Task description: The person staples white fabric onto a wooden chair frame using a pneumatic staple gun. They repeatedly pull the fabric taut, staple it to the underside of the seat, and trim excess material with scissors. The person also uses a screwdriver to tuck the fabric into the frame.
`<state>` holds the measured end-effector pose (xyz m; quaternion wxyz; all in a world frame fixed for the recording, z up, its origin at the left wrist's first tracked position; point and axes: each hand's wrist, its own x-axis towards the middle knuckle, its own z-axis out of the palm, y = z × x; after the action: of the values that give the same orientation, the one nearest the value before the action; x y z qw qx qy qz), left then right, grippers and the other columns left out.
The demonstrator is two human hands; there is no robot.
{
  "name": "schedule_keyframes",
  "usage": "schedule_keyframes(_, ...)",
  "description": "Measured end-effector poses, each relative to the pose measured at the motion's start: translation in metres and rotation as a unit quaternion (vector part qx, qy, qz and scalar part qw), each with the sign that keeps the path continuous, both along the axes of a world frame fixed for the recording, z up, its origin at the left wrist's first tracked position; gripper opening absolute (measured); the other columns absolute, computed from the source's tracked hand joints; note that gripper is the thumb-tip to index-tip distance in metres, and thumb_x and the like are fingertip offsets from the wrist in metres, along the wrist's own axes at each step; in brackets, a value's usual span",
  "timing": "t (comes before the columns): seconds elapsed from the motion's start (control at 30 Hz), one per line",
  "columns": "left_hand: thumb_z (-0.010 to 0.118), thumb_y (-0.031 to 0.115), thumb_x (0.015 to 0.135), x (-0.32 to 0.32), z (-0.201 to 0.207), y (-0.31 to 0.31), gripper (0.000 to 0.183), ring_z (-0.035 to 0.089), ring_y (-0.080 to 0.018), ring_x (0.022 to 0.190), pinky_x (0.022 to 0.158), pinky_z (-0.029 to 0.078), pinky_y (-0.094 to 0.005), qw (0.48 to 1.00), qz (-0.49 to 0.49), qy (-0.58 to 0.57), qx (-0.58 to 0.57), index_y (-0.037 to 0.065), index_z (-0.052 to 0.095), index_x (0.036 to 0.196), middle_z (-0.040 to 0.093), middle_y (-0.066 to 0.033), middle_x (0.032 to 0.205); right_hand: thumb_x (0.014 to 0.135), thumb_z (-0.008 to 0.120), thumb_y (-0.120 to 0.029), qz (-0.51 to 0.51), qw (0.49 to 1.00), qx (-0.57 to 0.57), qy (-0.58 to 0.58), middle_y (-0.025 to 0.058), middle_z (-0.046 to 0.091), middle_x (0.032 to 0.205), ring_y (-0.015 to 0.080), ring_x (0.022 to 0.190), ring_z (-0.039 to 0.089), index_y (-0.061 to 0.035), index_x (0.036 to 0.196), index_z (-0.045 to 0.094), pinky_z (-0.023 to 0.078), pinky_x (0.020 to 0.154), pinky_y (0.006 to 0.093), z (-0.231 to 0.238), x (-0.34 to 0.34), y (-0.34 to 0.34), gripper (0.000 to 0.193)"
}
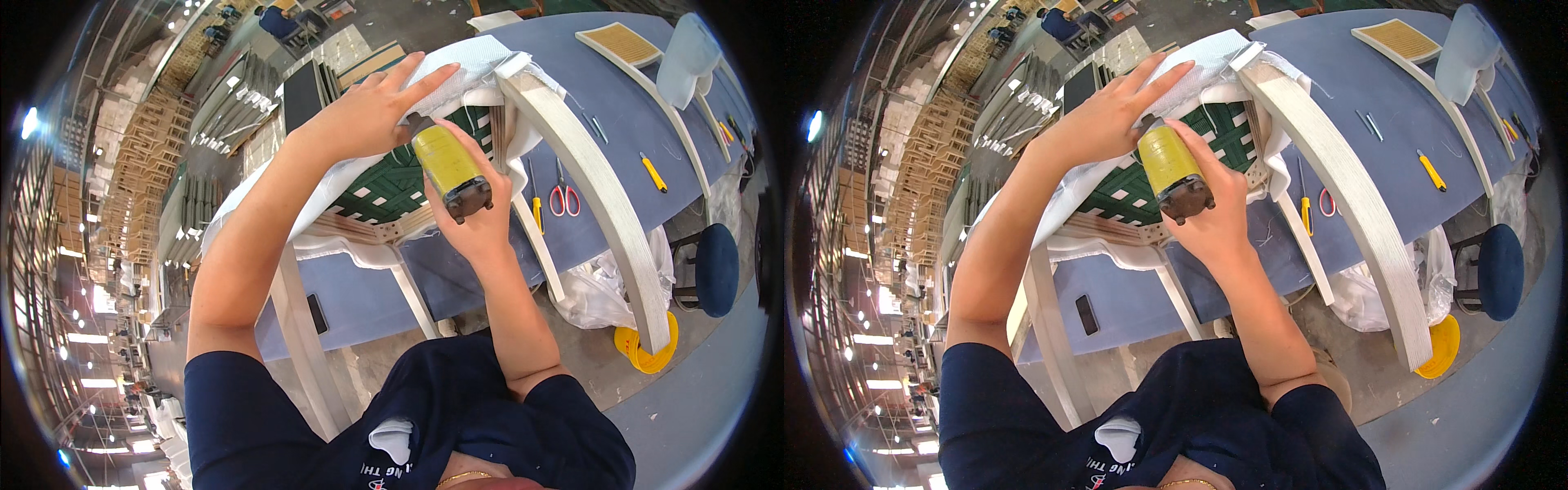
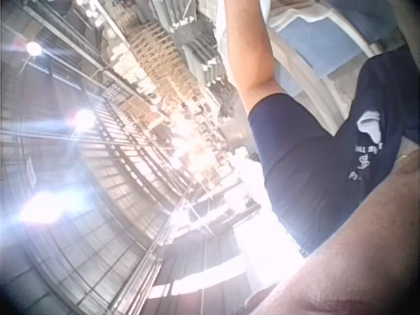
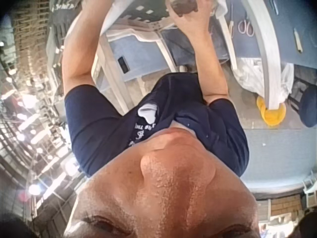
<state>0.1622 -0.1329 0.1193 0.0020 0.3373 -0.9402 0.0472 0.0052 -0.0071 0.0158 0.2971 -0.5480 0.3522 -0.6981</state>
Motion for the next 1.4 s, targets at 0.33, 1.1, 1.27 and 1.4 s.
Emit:
schedule_keyframes(0.33,0.078,-0.005,0.080,0.000,-0.003,0.003,0.115,0.044,-0.0462,0.150,0.119,0.047,-0.0515,1.000,0.007,-0.003,-0.006,0.039,0.023,0.171,0.026,-0.0188,0.175,0.082,0.074,0.007,-0.002,0.999,0.016,0.043,0.0132,0.075,0.131,0.0194,0.116,0.074,-0.0006,0.143,0.063,0.054,0.102,0.0333,0.004,0.001,-0.001,0.063)
schedule_keyframes(1.1,0.032,0.071,0.110,0.035,0.006,-0.042,0.078,0.053,-0.0347,0.146,0.121,0.040,-0.0438,0.942,0.195,0.144,0.234,0.015,0.047,0.164,0.052,-0.0199,0.162,0.087,0.076,0.005,-0.011,0.996,0.054,-0.070,0.0163,0.075,0.128,0.0171,0.117,0.072,0.0022,0.143,0.063,0.053,0.104,0.0322,-0.007,-0.024,0.022,0.058)
schedule_keyframes(1.27,0.030,0.054,0.116,0.038,-0.004,-0.001,0.059,0.051,-0.0438,0.145,0.121,0.042,-0.0494,0.994,0.044,0.091,0.039,0.031,0.031,0.170,0.040,-0.0194,0.169,0.084,0.077,0.005,-0.028,0.999,0.025,-0.026,0.0162,0.076,0.127,0.0183,0.117,0.073,-0.0008,0.146,0.062,0.055,0.101,0.0325,-0.006,-0.016,0.012,0.064)
schedule_keyframes(1.4,0.042,0.040,0.115,0.038,-0.001,0.013,0.053,0.057,-0.0484,0.135,0.116,0.047,-0.0523,0.999,0.013,0.036,-0.013,0.040,0.034,0.167,0.038,-0.0186,0.169,0.083,0.076,0.006,-0.020,1.000,-0.011,-0.016,0.0157,0.074,0.131,0.0213,0.118,0.073,-0.0014,0.147,0.060,0.054,0.102,0.0332,-0.005,-0.002,0.004,0.066)
